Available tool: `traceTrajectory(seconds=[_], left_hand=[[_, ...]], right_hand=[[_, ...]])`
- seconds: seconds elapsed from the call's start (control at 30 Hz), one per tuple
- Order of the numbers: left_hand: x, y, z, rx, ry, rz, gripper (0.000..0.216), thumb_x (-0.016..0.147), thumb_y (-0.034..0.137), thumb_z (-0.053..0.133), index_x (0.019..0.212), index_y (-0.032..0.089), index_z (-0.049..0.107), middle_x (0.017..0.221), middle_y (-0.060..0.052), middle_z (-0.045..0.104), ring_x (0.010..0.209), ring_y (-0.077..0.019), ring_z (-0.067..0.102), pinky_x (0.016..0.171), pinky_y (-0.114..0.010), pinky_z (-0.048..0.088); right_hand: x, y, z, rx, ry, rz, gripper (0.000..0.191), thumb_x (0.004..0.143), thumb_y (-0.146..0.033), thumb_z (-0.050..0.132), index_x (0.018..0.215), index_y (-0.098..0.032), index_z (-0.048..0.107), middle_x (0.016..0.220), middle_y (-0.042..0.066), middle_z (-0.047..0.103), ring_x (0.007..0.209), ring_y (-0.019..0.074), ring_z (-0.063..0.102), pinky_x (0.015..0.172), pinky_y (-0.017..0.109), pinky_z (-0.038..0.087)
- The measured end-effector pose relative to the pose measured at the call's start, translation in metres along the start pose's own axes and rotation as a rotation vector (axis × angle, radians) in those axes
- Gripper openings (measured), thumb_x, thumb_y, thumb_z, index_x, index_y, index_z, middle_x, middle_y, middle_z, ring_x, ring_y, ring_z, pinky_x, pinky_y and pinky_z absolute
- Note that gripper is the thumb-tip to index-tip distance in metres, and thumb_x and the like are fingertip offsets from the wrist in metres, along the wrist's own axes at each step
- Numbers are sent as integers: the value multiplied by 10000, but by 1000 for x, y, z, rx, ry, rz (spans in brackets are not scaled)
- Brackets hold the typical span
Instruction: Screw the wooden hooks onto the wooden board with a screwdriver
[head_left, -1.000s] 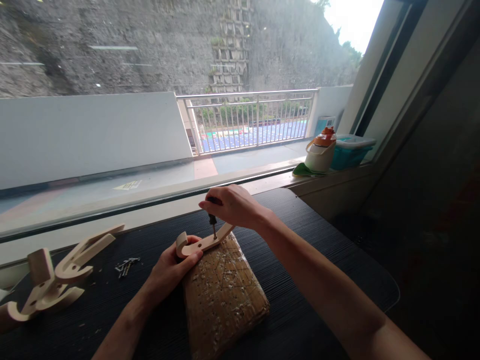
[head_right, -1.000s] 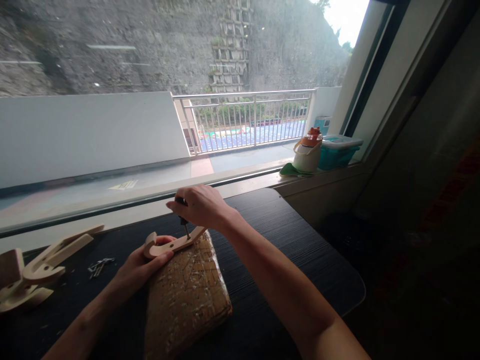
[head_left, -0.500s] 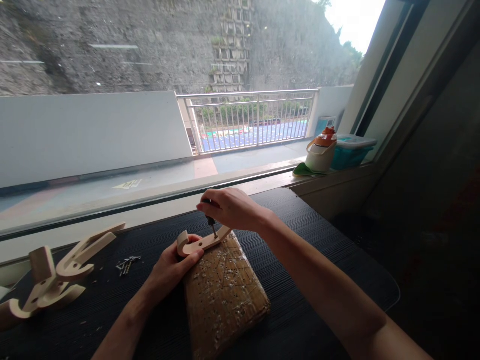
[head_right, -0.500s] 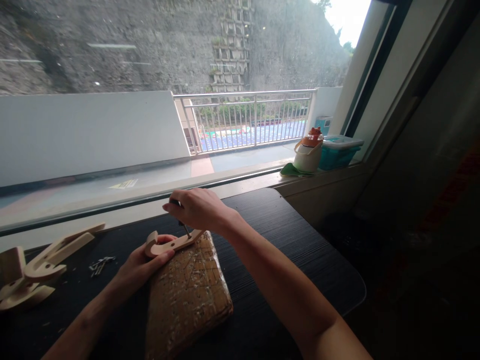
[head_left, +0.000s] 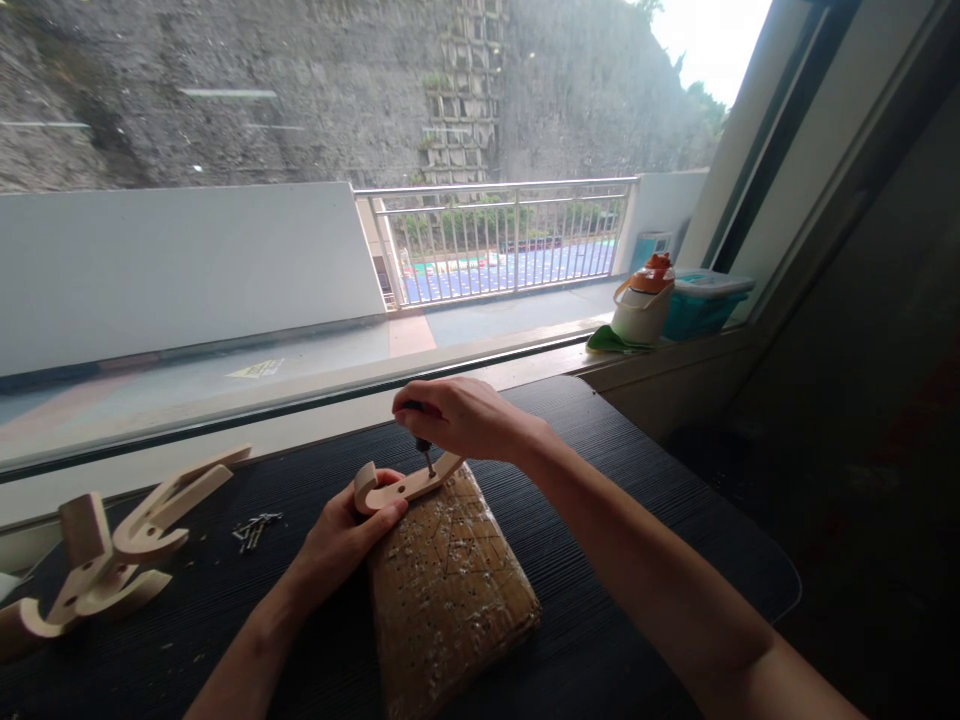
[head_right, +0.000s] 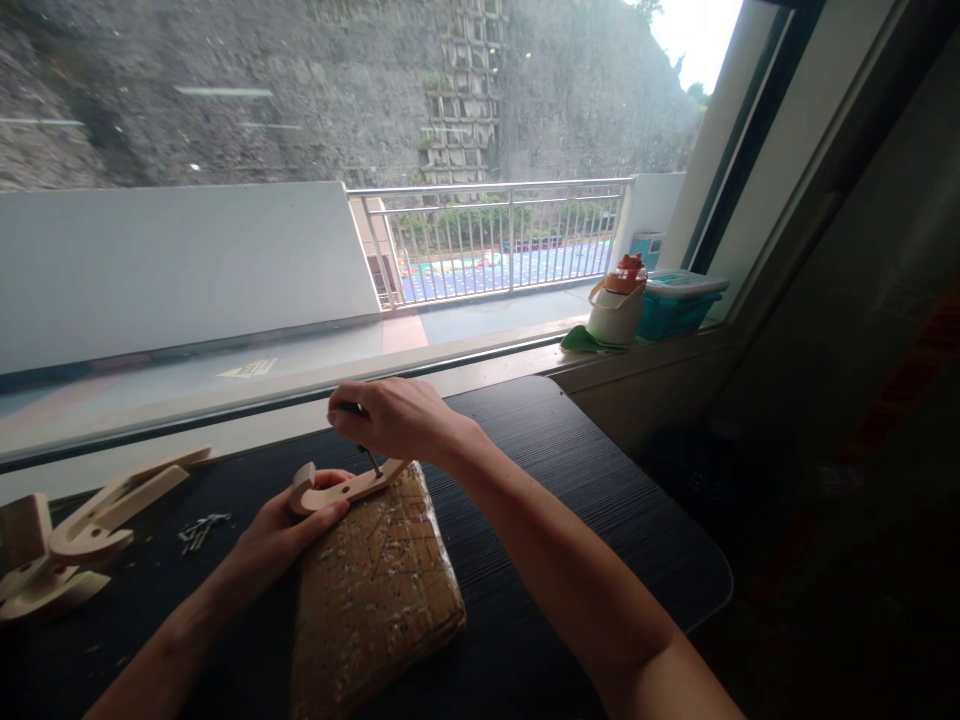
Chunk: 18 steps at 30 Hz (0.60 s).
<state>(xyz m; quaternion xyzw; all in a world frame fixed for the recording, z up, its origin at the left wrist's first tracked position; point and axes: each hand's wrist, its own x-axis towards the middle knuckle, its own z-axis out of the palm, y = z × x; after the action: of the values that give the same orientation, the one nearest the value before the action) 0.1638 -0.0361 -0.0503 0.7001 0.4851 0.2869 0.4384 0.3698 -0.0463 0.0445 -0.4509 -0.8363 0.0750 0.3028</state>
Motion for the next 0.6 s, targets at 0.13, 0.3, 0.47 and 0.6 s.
traceTrajectory(seconds=[0.13,0.3,0.47,0.6], left_hand=[[-1,1,0,-7,6,-7,474,671,496,644,1015,175,587,947,-48,687,865,-224,626,737,-267,482],[0,2,0,11,5,-6,502,660,522,643,1016,173,587,943,-48,684,889,-246,632,754,-285,495],[0,3,0,41,-2,10,478,671,525,632,999,181,591,957,-46,678,903,-248,627,776,-289,490],[-1,3,1,-5,2,0,496,654,530,643,996,176,589,933,-47,686,884,-250,636,758,-296,501]], right_hand=[[1,2,0,-37,39,10,242,878,-352,444,867,-195,628,680,-12,591,577,77,446,538,235,228],[3,5,3,-116,93,108,300,854,-433,473,821,-177,626,649,-1,573,548,83,409,529,242,208],[1,-1,2,-52,54,19,282,876,-375,431,832,-192,640,632,-17,558,559,81,417,536,237,217],[0,-5,-1,22,-2,-54,251,879,-286,416,886,-193,648,654,-19,570,580,78,440,555,233,240]])
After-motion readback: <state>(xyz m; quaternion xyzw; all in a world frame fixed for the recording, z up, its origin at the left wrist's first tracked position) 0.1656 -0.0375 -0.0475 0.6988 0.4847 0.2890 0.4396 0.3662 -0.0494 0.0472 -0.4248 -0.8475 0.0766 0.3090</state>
